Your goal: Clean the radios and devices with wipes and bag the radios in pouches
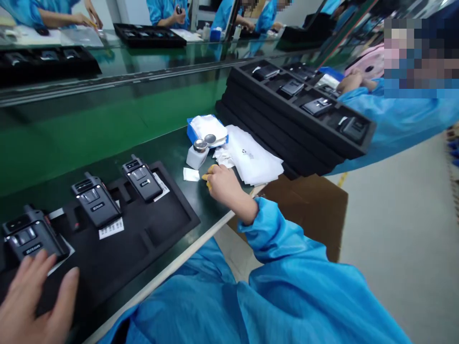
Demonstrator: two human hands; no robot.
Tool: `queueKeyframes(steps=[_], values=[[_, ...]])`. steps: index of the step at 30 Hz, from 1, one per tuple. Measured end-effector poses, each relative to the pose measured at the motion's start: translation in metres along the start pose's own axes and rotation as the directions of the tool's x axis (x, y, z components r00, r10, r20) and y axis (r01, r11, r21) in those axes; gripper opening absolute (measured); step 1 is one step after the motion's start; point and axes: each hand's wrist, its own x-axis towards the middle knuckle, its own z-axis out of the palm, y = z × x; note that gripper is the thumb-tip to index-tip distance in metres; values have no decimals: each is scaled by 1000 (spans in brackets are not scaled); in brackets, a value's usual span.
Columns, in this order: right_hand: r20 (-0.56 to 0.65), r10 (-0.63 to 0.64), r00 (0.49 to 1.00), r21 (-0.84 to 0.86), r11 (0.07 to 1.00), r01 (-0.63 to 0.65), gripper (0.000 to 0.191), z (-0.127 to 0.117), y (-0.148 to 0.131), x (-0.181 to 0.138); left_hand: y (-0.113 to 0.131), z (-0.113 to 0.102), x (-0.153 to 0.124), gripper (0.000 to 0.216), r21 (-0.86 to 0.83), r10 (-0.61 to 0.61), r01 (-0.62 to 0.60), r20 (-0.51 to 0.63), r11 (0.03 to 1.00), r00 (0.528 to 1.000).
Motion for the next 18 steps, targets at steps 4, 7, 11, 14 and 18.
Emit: queueKeyframes(steps=[4,7,11,14,18], values=[[18,-39,999,50,998,38,33,-3,-20,16,33,20,12,42,69,218,-221,53,973,975],[-20,-49,999,42,998,50,29,0,-33,24,40,34,16,30,121,353,-356,48,927,934],[-92,-82,992,34,996,86,30,10,-35,27,47,49,22,27,168,399,-395,13,903,917],[-109,-85,990,51,995,91,33,4,-21,20,58,55,24,27,121,405,-409,57,904,912],[-243,99,965,119,990,-72,38,-24,10,17,71,64,26,29,40,394,-405,159,913,905]])
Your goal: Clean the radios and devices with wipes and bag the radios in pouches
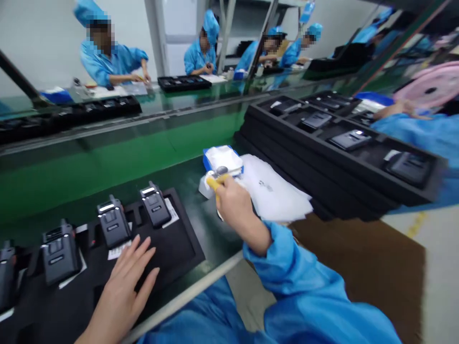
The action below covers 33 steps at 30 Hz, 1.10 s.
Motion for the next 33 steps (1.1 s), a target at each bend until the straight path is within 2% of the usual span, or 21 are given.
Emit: queueKeyframes(steps=[2,4,7,9,12,16,18,20,25,27,29,31,33], values=[[-116,65,991,25,998,-63,38,-11,13,12,5,7,6,30,-4,1,-1,49,1000,999],[-124,55,991,27,998,-53,39,-15,21,24,10,15,12,31,14,8,-9,87,1000,996],[-27,-41,999,-3,999,41,34,-12,23,34,19,24,20,35,72,-31,22,125,997,992],[-19,-87,996,-32,996,86,32,-6,23,34,24,27,23,38,112,-86,70,150,991,985],[-101,-158,982,-54,987,154,30,2,30,31,27,27,26,45,146,-161,131,219,981,962],[-236,-257,937,-14,965,261,24,6,36,34,27,25,28,52,134,-209,176,302,975,930],[-302,-294,907,7,950,311,24,6,24,37,28,24,29,52,124,-217,186,320,975,922],[-327,-367,871,24,918,396,28,7,-1,40,28,25,30,53,125,-227,196,332,973,916],[-248,-608,754,2,778,628,33,21,-77,53,28,27,31,55,121,-230,200,339,972,912],[-248,-682,688,-41,717,696,33,30,-96,59,27,28,31,55,109,-216,190,323,976,921],[-243,-728,641,-61,671,739,32,38,-103,63,26,29,30,54,100,-212,190,304,977,929],[-242,-730,639,-47,667,744,33,43,-101,67,26,30,29,53,87,-217,200,298,976,929],[-243,-698,674,-29,699,714,34,45,-94,68,26,30,28,53,71,-221,209,306,975,926]])
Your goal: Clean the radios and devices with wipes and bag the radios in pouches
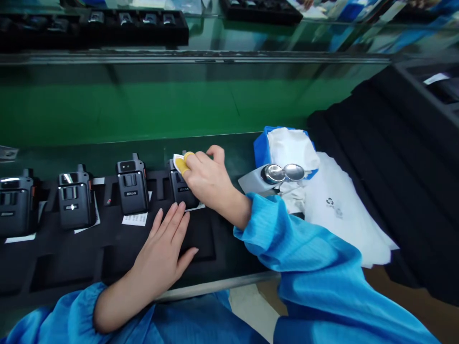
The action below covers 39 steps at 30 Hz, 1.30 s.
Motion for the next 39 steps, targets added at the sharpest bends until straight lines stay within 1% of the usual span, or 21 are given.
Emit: queueKeyframes(steps=[3,8,10,13,15,20,24,26,28,31,33,34,36,39], values=[[-7,52,999,-34,998,-53,37,-1,2,-3,1,0,0,52,-15,0,0,8,1000,1000],[-31,-26,999,-20,999,25,34,0,-9,4,1,0,0,51,-37,-14,15,15,999,1000],[-25,12,1000,5,1000,-12,35,1,-8,5,1,0,0,51,-50,-15,17,26,999,1000],[-23,114,993,29,993,-113,37,2,-3,2,1,-1,1,52,-58,-11,12,23,998,1000],[-25,140,990,34,990,-139,38,2,-2,1,1,-1,1,51,-57,-10,11,16,998,1000],[-27,84,996,48,995,-82,35,2,-12,7,2,-1,0,51,-77,-30,32,29,996,999],[-37,102,994,38,994,-101,34,3,-11,9,2,-2,1,52,-60,-17,18,30,998,999],[-28,133,991,23,991,-132,35,4,-5,3,1,-3,1,51,-47,-7,9,33,999,999],[8,190,982,15,982,-191,37,3,3,-7,1,-3,2,51,-45,-7,9,34,999,999],[58,342,938,26,939,-344,39,-4,11,-25,0,-4,2,50,-54,-9,11,36,998,999],[78,395,915,37,916,-398,39,-11,11,-37,0,-5,2,51,-58,-3,6,45,998,999],[84,398,914,40,915,-402,40,-14,9,-42,0,-5,2,52,-58,1,2,50,998,999],[105,355,929,57,930,-362,42,-17,0,-47,0,-5,3,52,-52,5,-2,58,999,998],[117,195,974,124,970,-209,41,-14,-16,-48,0,-5,2,53,-48,-2,5,68,999,998]])
